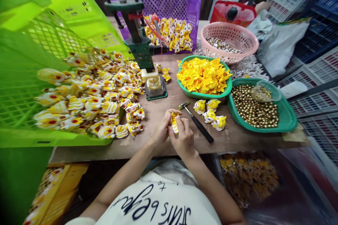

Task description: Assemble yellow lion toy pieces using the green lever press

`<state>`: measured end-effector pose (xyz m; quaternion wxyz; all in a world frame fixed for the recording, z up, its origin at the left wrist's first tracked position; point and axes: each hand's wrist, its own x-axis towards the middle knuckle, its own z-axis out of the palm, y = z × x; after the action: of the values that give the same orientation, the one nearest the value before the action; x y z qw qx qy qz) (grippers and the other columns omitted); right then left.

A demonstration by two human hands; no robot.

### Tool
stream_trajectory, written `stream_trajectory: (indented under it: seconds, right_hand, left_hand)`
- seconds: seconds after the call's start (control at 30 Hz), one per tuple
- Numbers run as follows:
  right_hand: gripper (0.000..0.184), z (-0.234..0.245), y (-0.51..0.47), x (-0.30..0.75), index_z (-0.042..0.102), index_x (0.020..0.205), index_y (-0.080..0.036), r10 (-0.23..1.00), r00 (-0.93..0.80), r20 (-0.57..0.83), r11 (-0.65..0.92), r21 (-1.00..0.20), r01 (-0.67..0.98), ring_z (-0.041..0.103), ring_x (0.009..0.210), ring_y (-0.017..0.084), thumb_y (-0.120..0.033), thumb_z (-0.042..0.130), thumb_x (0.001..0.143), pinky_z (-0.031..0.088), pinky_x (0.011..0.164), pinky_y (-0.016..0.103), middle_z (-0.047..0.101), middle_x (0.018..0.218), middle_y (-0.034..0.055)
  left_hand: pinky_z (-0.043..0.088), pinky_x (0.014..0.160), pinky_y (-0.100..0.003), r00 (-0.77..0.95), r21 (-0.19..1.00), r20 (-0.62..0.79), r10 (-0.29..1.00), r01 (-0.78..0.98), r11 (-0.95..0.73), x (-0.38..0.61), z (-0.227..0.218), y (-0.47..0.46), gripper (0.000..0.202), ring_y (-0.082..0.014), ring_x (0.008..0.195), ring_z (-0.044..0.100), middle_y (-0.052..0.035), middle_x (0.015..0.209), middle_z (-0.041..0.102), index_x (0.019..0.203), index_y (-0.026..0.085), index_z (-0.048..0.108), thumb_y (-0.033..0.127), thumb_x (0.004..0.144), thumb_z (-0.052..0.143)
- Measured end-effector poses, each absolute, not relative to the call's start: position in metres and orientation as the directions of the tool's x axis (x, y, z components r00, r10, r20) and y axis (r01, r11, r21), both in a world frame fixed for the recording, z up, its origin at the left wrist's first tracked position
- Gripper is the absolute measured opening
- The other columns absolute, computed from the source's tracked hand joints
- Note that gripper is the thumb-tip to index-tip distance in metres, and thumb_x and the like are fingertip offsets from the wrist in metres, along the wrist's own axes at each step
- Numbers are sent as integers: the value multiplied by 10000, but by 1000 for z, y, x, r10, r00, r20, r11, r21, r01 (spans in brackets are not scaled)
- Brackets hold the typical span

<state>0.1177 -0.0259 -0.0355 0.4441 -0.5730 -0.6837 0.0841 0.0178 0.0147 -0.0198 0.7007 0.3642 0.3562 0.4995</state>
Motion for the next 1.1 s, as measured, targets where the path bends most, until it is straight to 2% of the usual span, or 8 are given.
stream_trajectory:
  seconds: [0.2,0.47,0.57,0.67,0.77,0.87,1.0,1.1]
  right_hand:
    - [419,-26,8,153,584,1308,-246,915,-181,360,371,-577,727,583,1107,283,-382,598,912,479,957,458,601,1173,119]
    - [188,8,114,196,675,1009,-171,864,-26,503,248,-381,891,530,1098,333,-274,618,862,398,959,516,636,1104,149]
    - [162,15,137,211,668,839,-179,859,75,507,244,-532,811,590,918,259,-290,561,888,455,882,432,675,920,105]
    - [198,22,142,218,680,875,-190,899,55,434,286,-678,677,619,787,215,-345,558,886,494,767,367,693,836,62]
    - [170,22,138,217,697,903,-193,930,-87,356,309,-635,708,640,884,240,-328,666,804,495,841,406,713,881,62]
    - [126,19,139,218,703,846,-183,925,4,380,267,-657,705,640,914,240,-277,698,762,481,912,437,719,908,73]
    - [225,29,135,221,687,832,-178,911,288,296,195,-922,333,626,694,172,-395,687,774,530,656,326,688,786,38]
    - [333,37,113,209,669,736,-180,973,208,95,75,-992,105,568,550,136,-501,745,693,449,468,246,637,656,2]
  left_hand:
    - [522,792,-265,158,668,-355,921,-647,368,16,-23,33,277,-161,829,654,-41,920,682,941,169,610,441,918,561]
    - [559,612,-247,161,535,-463,872,-733,420,-1,-16,38,291,-142,655,673,-76,875,718,964,134,632,339,998,427]
    - [566,585,-258,168,516,-483,859,-739,434,-2,-21,36,278,-149,634,679,-79,876,721,957,128,630,328,990,441]
    - [565,562,-266,178,514,-492,852,-731,449,-2,-23,36,258,-156,604,677,-82,855,722,955,125,623,331,974,469]
    - [565,569,-260,196,507,-491,849,-728,461,0,-22,36,256,-155,604,677,-87,830,722,949,119,621,323,972,468]
    - [551,546,-247,204,511,-492,846,-719,471,1,-19,34,291,-149,581,665,-87,800,720,943,113,625,316,990,421]
    - [535,520,-249,209,507,-517,830,-706,494,-2,-15,33,331,-150,557,654,-98,804,728,937,115,625,309,1007,366]
    - [532,530,-246,219,513,-500,838,-705,490,-7,-14,34,327,-152,572,661,-105,834,737,933,126,628,356,993,403]
